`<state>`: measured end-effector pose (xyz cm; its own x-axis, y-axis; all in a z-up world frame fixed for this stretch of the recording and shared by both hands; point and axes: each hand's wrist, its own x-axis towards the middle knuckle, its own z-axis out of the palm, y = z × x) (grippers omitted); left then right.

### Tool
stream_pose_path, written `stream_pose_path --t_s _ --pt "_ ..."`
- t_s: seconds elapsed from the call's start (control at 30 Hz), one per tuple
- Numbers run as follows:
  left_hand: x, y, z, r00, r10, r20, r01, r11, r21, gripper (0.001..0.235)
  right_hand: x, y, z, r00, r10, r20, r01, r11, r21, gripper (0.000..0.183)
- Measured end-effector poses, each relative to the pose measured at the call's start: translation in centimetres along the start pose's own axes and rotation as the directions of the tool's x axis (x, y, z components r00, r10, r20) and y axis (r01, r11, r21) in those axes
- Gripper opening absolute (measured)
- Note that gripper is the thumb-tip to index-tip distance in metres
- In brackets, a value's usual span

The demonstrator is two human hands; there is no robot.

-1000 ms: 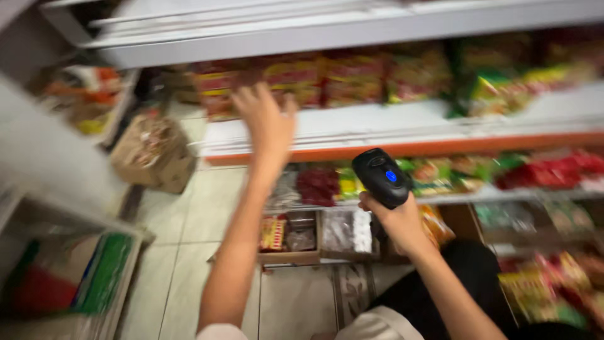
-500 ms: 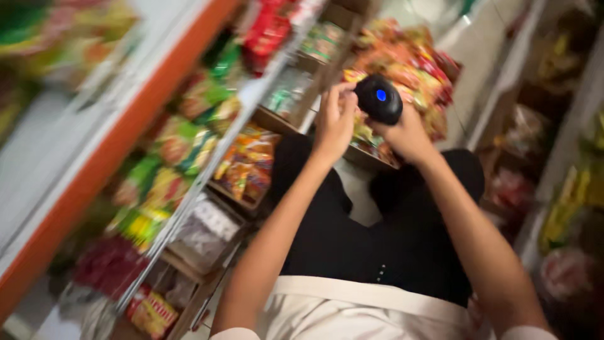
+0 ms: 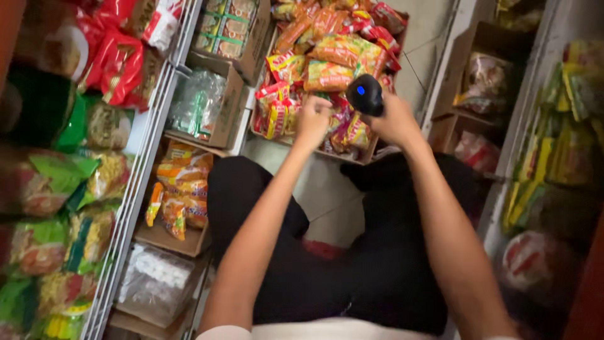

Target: The person picks up packages of noodles from a box on the floor, scans each one using a handheld scanner, and places some onto a shelf.

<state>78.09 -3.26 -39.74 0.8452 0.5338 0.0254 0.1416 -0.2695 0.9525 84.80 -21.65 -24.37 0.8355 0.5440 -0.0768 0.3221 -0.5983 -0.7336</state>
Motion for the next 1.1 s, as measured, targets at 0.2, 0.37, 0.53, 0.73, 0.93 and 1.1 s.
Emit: stream_pose_path --t_s 0.2,0.37,0.53,0.73,0.93,1.1 --pt "-1.1 -6.4 11.5 0.962 -0.152 0.227 0.086 0.957 0.277 0.02 -0.4 0.4 -1.9 0.972 0.23 -0.054 -0.234 0.968 -0.087 0.034" --pt "-4.4 -8.9 15.0 0.92 -0.279 0.276 0.096 0.841 0.532 0.056 -0.5 0.7 -2.5 0.954 0.287 -0.08 -0.291 0.956 -0.044 0.035" --pt "-5.5 -14.1 17.4 0.91 -0.327 0.254 0.106 0.777 0.621 0.042 -0.3 1.1 -3.6 0.953 0.277 -0.121 -0.276 0.961 0.023 0.034" --pt "-5.4 -15.7 18.0 0.948 -0.296 0.12 0.193 0.83 0.524 0.046 -0.1 0.8 -4.5 0.936 0.337 -0.1 -0.332 0.941 0.062 0.034" --pt "-4.6 -14.7 17.7 0.913 -0.359 0.192 0.213 0.822 0.528 0.041 -0.4 1.4 -4.4 0.941 0.33 -0.079 -0.322 0.942 0.095 0.034" --pt "-4.9 -11.0 17.8 0.88 -0.462 0.116 0.315 0.747 0.585 0.061 -0.6 2.1 -3.7 0.949 0.291 -0.119 -0.276 0.952 0.132 0.038"
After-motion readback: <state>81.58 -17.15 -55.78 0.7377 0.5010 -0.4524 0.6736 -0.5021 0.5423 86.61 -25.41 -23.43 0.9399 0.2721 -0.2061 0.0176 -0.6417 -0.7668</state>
